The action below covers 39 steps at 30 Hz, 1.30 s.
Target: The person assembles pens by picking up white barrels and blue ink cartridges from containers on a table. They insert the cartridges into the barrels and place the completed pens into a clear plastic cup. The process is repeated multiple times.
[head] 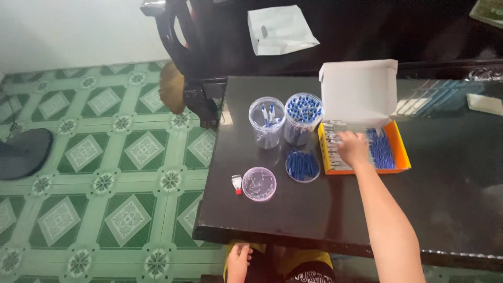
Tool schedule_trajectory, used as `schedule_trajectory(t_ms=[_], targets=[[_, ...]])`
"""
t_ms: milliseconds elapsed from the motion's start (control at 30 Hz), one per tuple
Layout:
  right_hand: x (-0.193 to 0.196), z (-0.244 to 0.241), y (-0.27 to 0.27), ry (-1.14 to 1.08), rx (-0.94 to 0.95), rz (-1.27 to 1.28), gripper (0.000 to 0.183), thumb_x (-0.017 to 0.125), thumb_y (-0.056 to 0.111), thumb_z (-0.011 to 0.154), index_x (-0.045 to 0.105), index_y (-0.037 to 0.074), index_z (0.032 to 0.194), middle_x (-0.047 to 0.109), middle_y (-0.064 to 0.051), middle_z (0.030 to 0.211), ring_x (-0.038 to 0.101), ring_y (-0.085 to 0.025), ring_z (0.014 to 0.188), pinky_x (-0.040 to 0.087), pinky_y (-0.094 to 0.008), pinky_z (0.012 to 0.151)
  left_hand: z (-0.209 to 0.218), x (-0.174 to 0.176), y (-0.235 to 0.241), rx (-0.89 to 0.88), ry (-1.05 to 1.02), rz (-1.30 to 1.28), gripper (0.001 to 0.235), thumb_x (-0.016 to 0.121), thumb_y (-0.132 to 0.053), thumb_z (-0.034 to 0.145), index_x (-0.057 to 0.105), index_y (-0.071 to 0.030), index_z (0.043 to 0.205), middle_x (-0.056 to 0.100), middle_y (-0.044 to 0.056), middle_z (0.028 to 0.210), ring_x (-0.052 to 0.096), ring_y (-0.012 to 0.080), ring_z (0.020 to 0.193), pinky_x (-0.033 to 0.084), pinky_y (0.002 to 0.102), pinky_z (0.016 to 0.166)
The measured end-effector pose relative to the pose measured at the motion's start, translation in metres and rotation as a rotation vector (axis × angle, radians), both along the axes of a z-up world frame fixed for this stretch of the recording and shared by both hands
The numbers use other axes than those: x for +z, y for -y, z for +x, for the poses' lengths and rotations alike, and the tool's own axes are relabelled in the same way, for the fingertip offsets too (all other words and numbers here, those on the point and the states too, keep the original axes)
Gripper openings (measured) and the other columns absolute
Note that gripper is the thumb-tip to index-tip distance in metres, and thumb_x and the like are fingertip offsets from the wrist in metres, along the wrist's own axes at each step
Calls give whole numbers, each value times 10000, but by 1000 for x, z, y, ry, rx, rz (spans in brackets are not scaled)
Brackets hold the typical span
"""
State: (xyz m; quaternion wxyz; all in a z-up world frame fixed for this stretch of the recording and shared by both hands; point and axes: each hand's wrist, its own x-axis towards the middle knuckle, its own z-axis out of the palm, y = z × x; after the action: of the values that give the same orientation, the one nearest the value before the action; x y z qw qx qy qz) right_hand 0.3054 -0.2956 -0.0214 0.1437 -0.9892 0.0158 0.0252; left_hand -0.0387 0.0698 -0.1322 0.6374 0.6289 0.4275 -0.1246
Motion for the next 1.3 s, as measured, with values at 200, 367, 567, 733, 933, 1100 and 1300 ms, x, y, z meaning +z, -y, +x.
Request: schedule_trajectory(t_ms=[200, 367, 567, 733, 933, 1100, 1300], targets=[[7, 8, 3, -17, 26, -47, 371, 575, 181, 937, 736, 201, 1270, 682, -58, 1327, 480, -372, 1271, 416, -552, 1006, 2, -13, -1, -9, -18, 18, 210, 636, -226, 947, 766, -84, 1031, 787, 70, 863, 619, 144, 677, 471, 282, 568], [24, 2, -2, -58, 20, -57, 233, 592, 173, 942, 734, 131, 1122, 712, -95, 1220, 537, -346, 1200, 446, -502, 958, 3, -17, -1, -75, -13, 61, 241, 652, -274, 918, 765, -87, 1019, 805, 60, 862, 652, 144, 685, 501, 291, 584], [10, -9, 9, 191, 68, -24, 294, 529, 306, 1006, 754, 117, 1019, 735, -109, 1049, 626, -369, 1035, 483, -548, 844, 0, -5, 7, -151, 96, 140, 220, 619, -250, 927, 773, -97, 967, 799, 43, 840, 687, 149, 742, 545, 296, 759], [21, -63, 1, 834, 264, 221, 102, 674, 55, 960, 692, 38, 1059, 693, -130, 1043, 611, -347, 990, 470, -438, 933, -7, 14, 15, -174, 330, 282, 181, 609, -238, 942, 706, -131, 834, 756, -1, 738, 679, 115, 699, 544, 292, 702], [53, -240, -109, 626, 251, 567, 87, 552, 137, 895, 625, 162, 854, 691, -46, 937, 638, -225, 925, 506, -397, 849, -3, 67, 40, -354, 660, 400, 320, 759, -267, 857, 680, -135, 1137, 637, 31, 1079, 532, 146, 796, 482, 299, 751], [-33, -338, -153, 208, 80, 1274, 147, 646, -36, 876, 664, 40, 1001, 742, -154, 1061, 739, -217, 1014, 599, -294, 882, 36, 113, 45, -267, 1214, 690, 106, 640, -66, 970, 631, -13, 1061, 663, 149, 1028, 608, 322, 965, 473, 433, 918], [-55, -388, -112, 9, -540, 1517, 75, 518, -26, 913, 555, -30, 978, 591, -189, 735, 584, -284, 644, 486, -376, 636, 174, 62, 19, -627, 677, 1383, 199, 619, -217, 907, 699, -139, 1072, 724, 83, 1063, 612, 367, 1002, 476, 540, 825]])
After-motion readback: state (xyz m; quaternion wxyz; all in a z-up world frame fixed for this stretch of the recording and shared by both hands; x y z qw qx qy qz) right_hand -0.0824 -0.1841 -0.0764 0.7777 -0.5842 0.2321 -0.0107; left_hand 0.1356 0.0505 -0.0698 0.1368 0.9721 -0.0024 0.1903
